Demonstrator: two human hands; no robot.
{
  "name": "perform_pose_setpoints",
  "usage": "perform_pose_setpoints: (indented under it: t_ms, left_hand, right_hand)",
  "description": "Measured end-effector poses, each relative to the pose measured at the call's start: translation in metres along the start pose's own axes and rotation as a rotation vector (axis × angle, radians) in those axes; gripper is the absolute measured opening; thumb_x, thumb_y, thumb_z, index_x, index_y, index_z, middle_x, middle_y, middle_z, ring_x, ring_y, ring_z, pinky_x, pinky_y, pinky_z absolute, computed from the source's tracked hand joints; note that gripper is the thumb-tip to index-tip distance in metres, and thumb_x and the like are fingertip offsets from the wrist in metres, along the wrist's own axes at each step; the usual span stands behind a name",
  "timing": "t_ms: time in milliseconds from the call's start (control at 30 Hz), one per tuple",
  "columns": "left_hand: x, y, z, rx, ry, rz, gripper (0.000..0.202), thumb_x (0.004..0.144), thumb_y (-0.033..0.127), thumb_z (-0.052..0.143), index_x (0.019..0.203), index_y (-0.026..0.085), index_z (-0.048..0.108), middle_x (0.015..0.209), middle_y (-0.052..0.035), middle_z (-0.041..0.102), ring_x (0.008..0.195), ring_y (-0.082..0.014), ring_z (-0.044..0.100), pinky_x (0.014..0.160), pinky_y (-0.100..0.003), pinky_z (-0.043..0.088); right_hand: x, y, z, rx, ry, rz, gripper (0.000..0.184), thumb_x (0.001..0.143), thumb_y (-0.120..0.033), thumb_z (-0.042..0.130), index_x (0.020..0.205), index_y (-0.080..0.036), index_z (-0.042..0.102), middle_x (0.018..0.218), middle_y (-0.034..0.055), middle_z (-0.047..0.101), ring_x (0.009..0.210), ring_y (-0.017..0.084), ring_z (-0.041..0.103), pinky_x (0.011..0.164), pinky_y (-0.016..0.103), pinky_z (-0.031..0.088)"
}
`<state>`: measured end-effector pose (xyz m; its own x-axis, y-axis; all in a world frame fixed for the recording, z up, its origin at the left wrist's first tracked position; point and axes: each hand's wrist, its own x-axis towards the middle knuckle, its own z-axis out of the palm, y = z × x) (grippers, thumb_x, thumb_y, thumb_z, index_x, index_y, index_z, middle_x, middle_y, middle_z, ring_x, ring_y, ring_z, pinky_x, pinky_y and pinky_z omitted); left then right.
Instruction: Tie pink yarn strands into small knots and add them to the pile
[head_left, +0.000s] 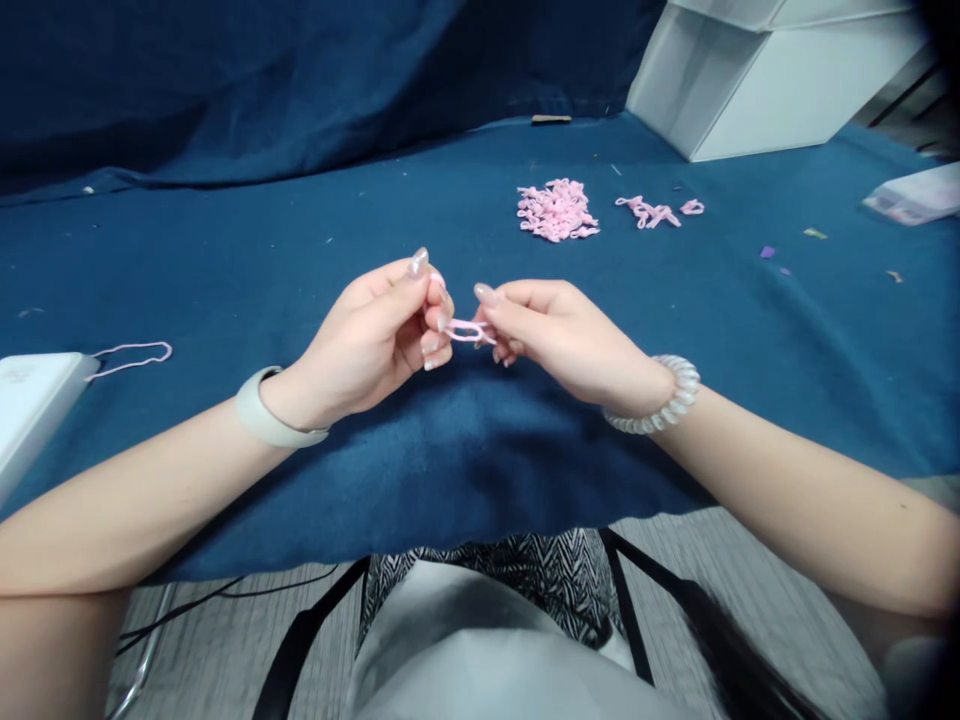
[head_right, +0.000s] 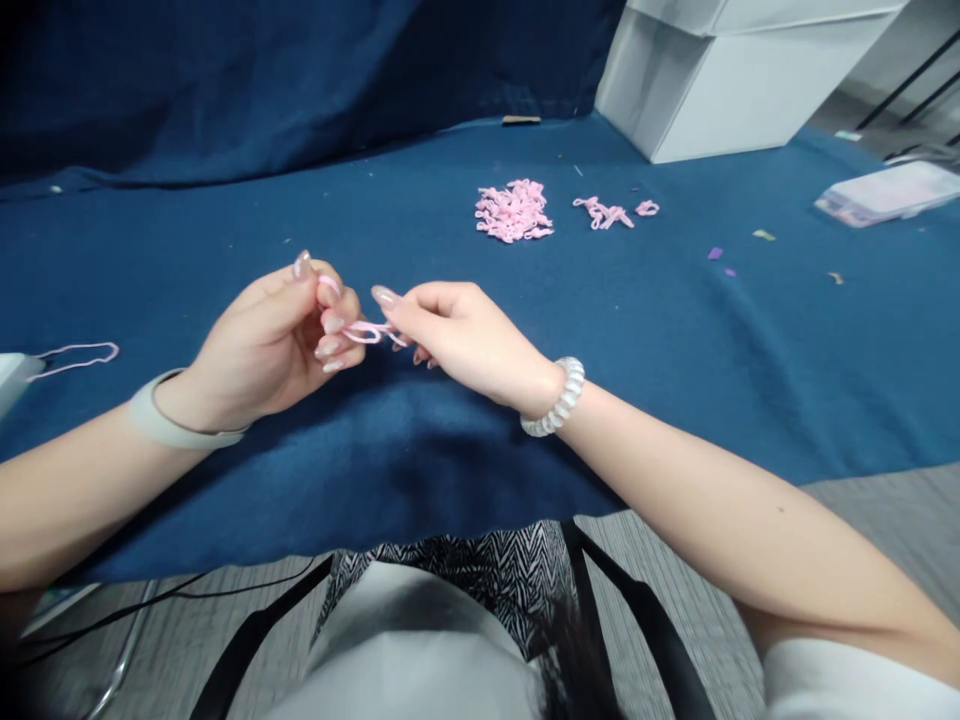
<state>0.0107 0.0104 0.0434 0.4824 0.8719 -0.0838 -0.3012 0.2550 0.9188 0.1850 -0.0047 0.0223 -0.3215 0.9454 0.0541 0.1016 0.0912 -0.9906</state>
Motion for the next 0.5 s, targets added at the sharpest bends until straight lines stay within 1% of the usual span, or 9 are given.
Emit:
perform_pose_setpoints:
  t_ms: [67,100,133,200,267,300,400,433,500]
  left_hand:
    - [-0.001,-0.001,0.0,0.023,-0.033,0.031,0.028,0.092,0.026,0.052,0.067,0.012,0.052,0.058,0.0011,0.048,0.047,-0.0052,0.045,0.048,-0.018,0.043]
    - [-0.002,-0.002,0.0,0.03,-0.046,0.044,0.028,0.092,0.025,0.052,0.067,0.012,0.053,0.059,0.0007,0.049,0.047,-0.0055,0.045,0.048,-0.018,0.043]
    - [-0.002,-0.003,0.001,0.034,-0.055,0.052,0.028,0.092,0.025,0.051,0.067,0.012,0.053,0.059,0.0005,0.049,0.048,-0.0058,0.046,0.048,-0.018,0.044]
    - [-0.002,-0.003,0.001,0.04,-0.055,0.056,0.028,0.092,0.026,0.052,0.067,0.012,0.055,0.059,0.0001,0.05,0.048,-0.0061,0.046,0.049,-0.018,0.044]
    - [-0.002,-0.003,0.002,0.045,-0.041,0.052,0.028,0.091,0.028,0.053,0.067,0.012,0.055,0.059,0.0001,0.05,0.048,-0.0062,0.046,0.049,-0.018,0.043]
    - [-0.002,-0.003,0.002,0.048,-0.033,0.054,0.028,0.09,0.028,0.053,0.067,0.013,0.055,0.058,0.0002,0.05,0.048,-0.0062,0.046,0.049,-0.018,0.043]
    - [-0.002,-0.003,0.003,0.059,-0.015,0.063,0.029,0.091,0.028,0.052,0.066,0.013,0.055,0.059,0.0003,0.05,0.047,-0.0062,0.046,0.048,-0.018,0.042]
    - [-0.002,-0.003,0.004,0.06,-0.013,0.063,0.03,0.091,0.027,0.052,0.066,0.013,0.055,0.059,0.0004,0.05,0.047,-0.0061,0.045,0.048,-0.018,0.042]
    - [-0.002,-0.003,0.004,0.058,-0.017,0.059,0.03,0.092,0.026,0.05,0.066,0.013,0.055,0.059,0.0006,0.049,0.047,-0.006,0.045,0.048,-0.018,0.042]
  right_hand:
    - [-0.001,-0.003,-0.002,-0.163,0.079,-0.128,0.044,0.091,-0.05,0.049,0.068,-0.013,0.055,0.061,-0.0005,0.05,0.058,0.007,0.044,0.057,0.023,0.035]
    - [-0.002,-0.004,-0.002,-0.217,0.086,-0.167,0.046,0.091,-0.052,0.047,0.067,-0.013,0.054,0.061,-0.0005,0.049,0.059,0.008,0.044,0.058,0.023,0.034]
    - [-0.003,-0.006,-0.002,-0.249,0.071,-0.185,0.047,0.09,-0.054,0.047,0.066,-0.013,0.053,0.061,-0.0003,0.049,0.06,0.008,0.043,0.058,0.023,0.034]
    - [-0.004,-0.008,-0.001,-0.278,0.011,-0.17,0.05,0.087,-0.059,0.048,0.065,-0.014,0.052,0.062,0.0,0.048,0.059,0.008,0.042,0.057,0.024,0.032]
    - [-0.006,-0.009,0.0,-0.282,-0.001,-0.151,0.048,0.085,-0.059,0.052,0.067,-0.014,0.051,0.062,-0.0003,0.047,0.059,0.008,0.039,0.056,0.024,0.03]
    - [-0.006,-0.01,0.0,-0.283,0.028,-0.159,0.046,0.084,-0.058,0.054,0.07,-0.015,0.051,0.063,-0.0003,0.047,0.059,0.009,0.039,0.056,0.024,0.03]
    - [-0.009,-0.013,-0.002,-0.333,0.18,-0.247,0.039,0.084,-0.054,0.057,0.074,-0.017,0.048,0.069,0.0006,0.048,0.061,0.009,0.041,0.057,0.024,0.03]
    - [-0.009,-0.015,-0.003,-0.367,0.205,-0.277,0.038,0.085,-0.053,0.057,0.073,-0.017,0.048,0.07,0.0012,0.048,0.062,0.01,0.041,0.058,0.024,0.03]
    - [-0.011,-0.016,-0.004,-0.439,0.178,-0.325,0.038,0.086,-0.05,0.056,0.07,-0.016,0.049,0.068,0.0019,0.049,0.062,0.01,0.041,0.059,0.025,0.03]
